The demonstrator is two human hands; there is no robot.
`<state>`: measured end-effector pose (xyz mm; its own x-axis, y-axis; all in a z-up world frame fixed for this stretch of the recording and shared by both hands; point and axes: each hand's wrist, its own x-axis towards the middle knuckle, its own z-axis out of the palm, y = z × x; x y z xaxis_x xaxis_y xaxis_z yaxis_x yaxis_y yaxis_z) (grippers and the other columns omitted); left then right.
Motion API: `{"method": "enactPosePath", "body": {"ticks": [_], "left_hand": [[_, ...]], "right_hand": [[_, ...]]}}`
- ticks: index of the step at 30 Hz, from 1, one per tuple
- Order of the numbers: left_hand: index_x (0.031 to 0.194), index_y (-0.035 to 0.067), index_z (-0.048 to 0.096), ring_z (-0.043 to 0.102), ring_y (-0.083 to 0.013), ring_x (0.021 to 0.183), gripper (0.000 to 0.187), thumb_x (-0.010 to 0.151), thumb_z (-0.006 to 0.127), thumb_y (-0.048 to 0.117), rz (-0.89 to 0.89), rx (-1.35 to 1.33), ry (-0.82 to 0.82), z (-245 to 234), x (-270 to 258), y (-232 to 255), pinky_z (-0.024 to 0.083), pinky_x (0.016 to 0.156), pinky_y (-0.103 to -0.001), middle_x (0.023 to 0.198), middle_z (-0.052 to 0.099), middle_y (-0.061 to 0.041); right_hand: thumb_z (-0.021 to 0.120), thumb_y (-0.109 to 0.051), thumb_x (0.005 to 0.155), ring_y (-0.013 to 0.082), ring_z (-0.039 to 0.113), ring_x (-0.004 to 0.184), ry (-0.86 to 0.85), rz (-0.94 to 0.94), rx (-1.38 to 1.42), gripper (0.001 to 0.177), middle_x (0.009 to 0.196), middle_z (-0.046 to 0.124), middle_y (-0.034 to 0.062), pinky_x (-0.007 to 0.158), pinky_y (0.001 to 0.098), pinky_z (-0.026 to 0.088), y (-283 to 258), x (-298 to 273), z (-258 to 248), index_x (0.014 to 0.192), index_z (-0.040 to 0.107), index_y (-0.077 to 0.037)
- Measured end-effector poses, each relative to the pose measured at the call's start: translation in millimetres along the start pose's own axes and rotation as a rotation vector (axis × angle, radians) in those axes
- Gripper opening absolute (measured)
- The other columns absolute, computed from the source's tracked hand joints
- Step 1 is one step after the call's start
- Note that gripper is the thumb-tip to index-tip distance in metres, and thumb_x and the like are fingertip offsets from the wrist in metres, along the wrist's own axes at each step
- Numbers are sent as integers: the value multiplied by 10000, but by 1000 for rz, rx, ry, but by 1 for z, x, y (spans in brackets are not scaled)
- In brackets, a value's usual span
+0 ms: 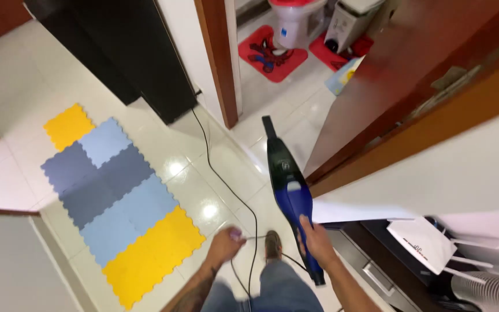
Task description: The person connects interlocking foam mats on a tiled floor, then uses a handheld vacuum to clean a themed rug and toilet lid cover in a bathroom.
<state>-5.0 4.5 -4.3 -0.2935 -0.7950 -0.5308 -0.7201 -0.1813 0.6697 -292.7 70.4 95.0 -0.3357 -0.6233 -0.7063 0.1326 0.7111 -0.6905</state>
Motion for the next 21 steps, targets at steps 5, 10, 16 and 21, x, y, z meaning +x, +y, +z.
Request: {"method": "enactPosePath", "body": {"ticks": [5, 10, 16, 21], "left_hand": [[1062, 69, 746, 762, -260, 961, 376, 779, 788, 312, -6, -72, 58, -45, 61, 67, 591, 877, -357, 1025, 787, -132], [1031, 47, 759, 767, -257, 922, 357, 769, 803, 285, -60, -90, 53, -91, 146, 120, 595, 846, -354, 986, 789, -136], [1023, 33, 753, 776, -250, 905, 326, 787, 771, 256, 108, -162, 5, -156, 294, 189, 602, 834, -350, 963, 799, -132], [1164, 29, 696, 721, -264, 1012, 458, 803, 806, 289, 395, -66, 19, -196, 427, 262, 556, 884, -354, 1081, 758, -154]], "right_hand": [[544, -563, 981, 156, 517, 490, -17, -5, 85, 562, 647, 555, 53, 446, 322, 457, -86, 63, -5, 855, 592, -17], [553, -562, 965, 166, 520, 487, 64, -50, 137, 552, 640, 559, 54, 438, 334, 451, -199, 126, 1, 834, 598, -27], [559, -557, 985, 157, 522, 497, 168, -128, 234, 546, 663, 564, 43, 442, 324, 454, -333, 226, 14, 822, 587, -36], [576, -530, 975, 171, 516, 470, 241, -134, 208, 522, 653, 567, 56, 418, 331, 435, -418, 276, 16, 829, 587, -29]]}}
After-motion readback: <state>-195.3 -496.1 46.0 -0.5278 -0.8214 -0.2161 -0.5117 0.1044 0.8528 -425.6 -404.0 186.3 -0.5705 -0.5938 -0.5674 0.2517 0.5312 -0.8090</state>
